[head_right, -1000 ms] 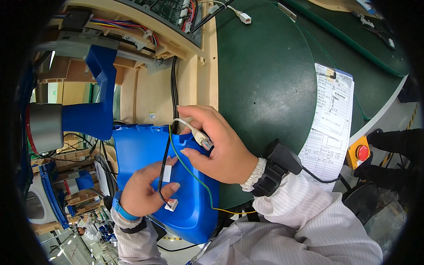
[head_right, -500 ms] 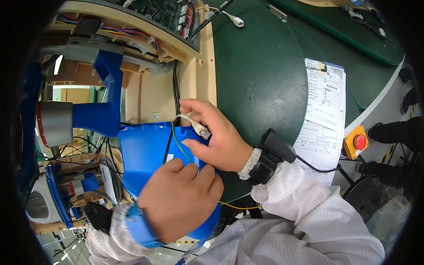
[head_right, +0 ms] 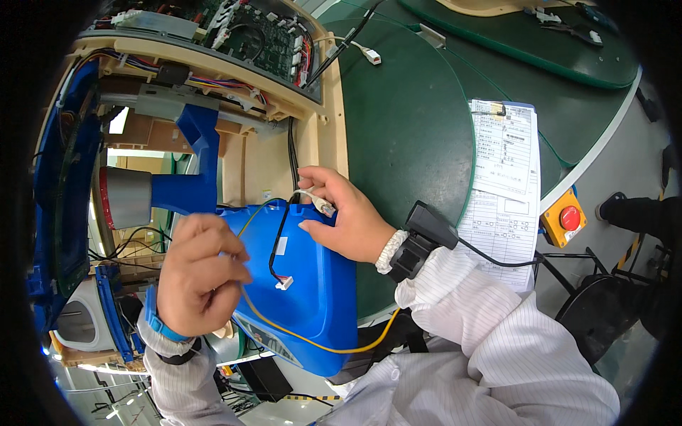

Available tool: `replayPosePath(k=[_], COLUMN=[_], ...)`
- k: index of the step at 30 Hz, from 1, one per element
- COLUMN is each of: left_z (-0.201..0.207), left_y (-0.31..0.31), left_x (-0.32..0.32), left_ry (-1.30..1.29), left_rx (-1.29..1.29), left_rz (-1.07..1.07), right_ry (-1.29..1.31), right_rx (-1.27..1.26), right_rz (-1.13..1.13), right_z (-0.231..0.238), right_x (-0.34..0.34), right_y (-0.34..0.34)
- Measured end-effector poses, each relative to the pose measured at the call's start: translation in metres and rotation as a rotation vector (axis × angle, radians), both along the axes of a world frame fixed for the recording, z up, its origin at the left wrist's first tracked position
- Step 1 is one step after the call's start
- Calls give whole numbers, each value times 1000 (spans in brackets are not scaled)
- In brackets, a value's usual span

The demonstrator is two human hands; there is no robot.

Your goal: Assembling internal components and wiring into a blue electronic housing at a factory workstation.

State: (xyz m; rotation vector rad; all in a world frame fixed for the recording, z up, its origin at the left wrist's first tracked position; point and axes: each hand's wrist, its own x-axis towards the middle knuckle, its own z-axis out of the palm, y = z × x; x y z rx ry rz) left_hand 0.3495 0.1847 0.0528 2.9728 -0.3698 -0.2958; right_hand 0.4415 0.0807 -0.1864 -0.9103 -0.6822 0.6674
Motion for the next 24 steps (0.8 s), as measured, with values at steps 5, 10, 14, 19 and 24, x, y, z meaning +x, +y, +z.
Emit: replayPosePath(k=[5, 10, 14, 19, 24], left_z=[-18, -30, -27, -24, -21], left_y=[-2, -19, -26, -19, -5], left_x=[-36, -26, 3, 11, 7], left_ry=[50, -57, -38, 265, 372], left_rx=[-17, 7, 27, 21, -50], left_rz=[85, 70, -72, -1, 32], right_ry=[-50, -53, -28, -10, -6], right_rx=[-10, -7, 11, -10, -5], right_rz=[-18, 4, 21, 31, 18], right_z=[-4, -2, -1, -5, -4], right_x=[5, 4, 2, 4, 5], right_y=[-2, -1, 2, 0, -2])
